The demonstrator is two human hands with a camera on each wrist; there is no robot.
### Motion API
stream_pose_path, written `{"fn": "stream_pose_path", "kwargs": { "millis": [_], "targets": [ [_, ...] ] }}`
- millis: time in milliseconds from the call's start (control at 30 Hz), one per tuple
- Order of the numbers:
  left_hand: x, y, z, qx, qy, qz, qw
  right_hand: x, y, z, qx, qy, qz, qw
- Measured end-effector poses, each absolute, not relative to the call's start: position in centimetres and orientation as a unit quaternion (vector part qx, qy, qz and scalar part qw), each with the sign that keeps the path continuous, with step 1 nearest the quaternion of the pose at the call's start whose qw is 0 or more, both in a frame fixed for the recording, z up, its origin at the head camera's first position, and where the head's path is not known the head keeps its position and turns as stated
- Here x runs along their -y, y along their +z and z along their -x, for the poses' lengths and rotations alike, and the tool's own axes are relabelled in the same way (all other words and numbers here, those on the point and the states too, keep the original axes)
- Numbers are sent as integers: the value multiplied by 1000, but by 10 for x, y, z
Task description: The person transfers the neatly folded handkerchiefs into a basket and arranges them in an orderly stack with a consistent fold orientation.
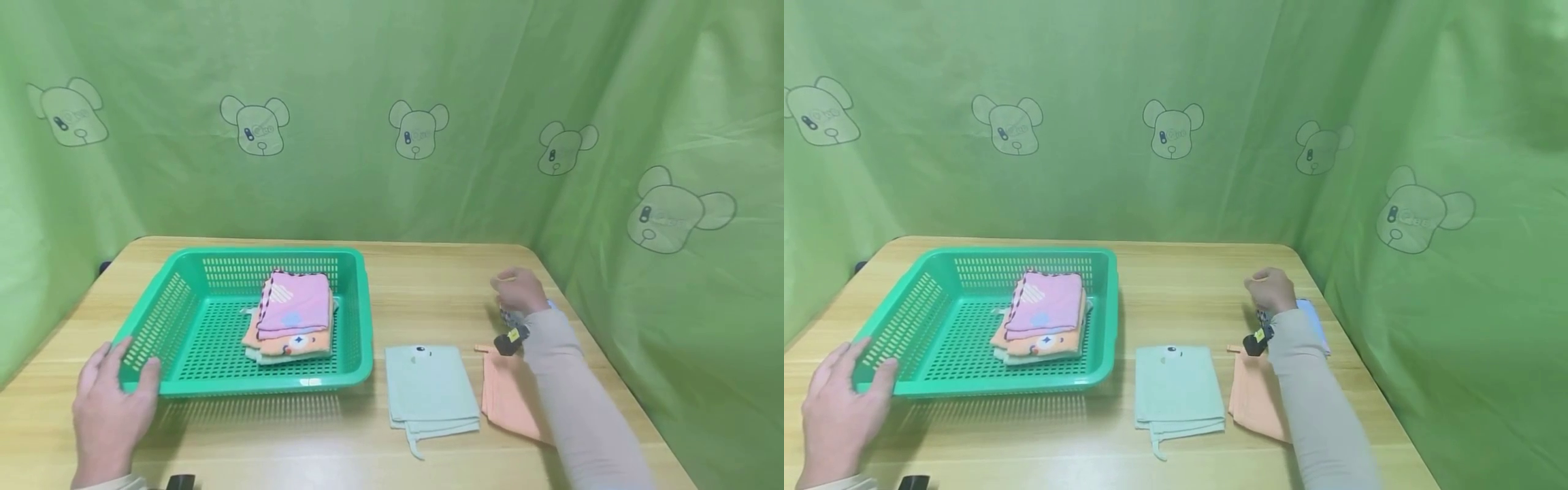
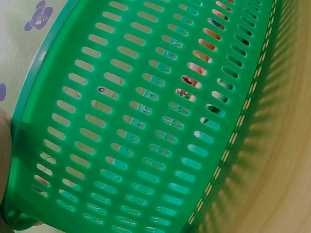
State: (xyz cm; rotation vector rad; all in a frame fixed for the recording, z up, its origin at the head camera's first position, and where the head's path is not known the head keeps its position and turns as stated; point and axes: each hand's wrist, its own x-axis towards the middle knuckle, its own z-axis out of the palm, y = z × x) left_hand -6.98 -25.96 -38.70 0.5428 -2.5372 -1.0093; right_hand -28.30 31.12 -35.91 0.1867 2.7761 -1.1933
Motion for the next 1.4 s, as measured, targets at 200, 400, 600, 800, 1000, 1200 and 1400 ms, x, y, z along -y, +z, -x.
{"fn": "stream_pose_path", "kwargs": {
  "millis": [200, 400, 600, 800, 1000, 1200, 1400],
  "targets": [
    [259, -388, 69, 895, -358, -191, 185, -343, -369, 283, -945, -316, -77, 23],
    [260, -388, 69, 894, -358, -192, 188, -366, -377, 282, -950, -298, -94, 16],
    [259, -387, 69, 895, -359, -192, 183, -388, -383, 280, -959, -253, -123, 31],
    [259, -389, 70, 895, -357, -188, 190, -401, -383, 274, -955, -248, -141, 85],
    [259, -390, 70, 893, -357, -188, 199, -406, -382, 268, -955, -239, -135, 110],
    [257, -389, 70, 890, -361, -195, 197, -408, -384, 266, -961, -222, -128, 106],
    [259, -388, 72, 893, -359, -196, 188, -405, -388, 268, -953, -244, -140, 110]
  ]
}}
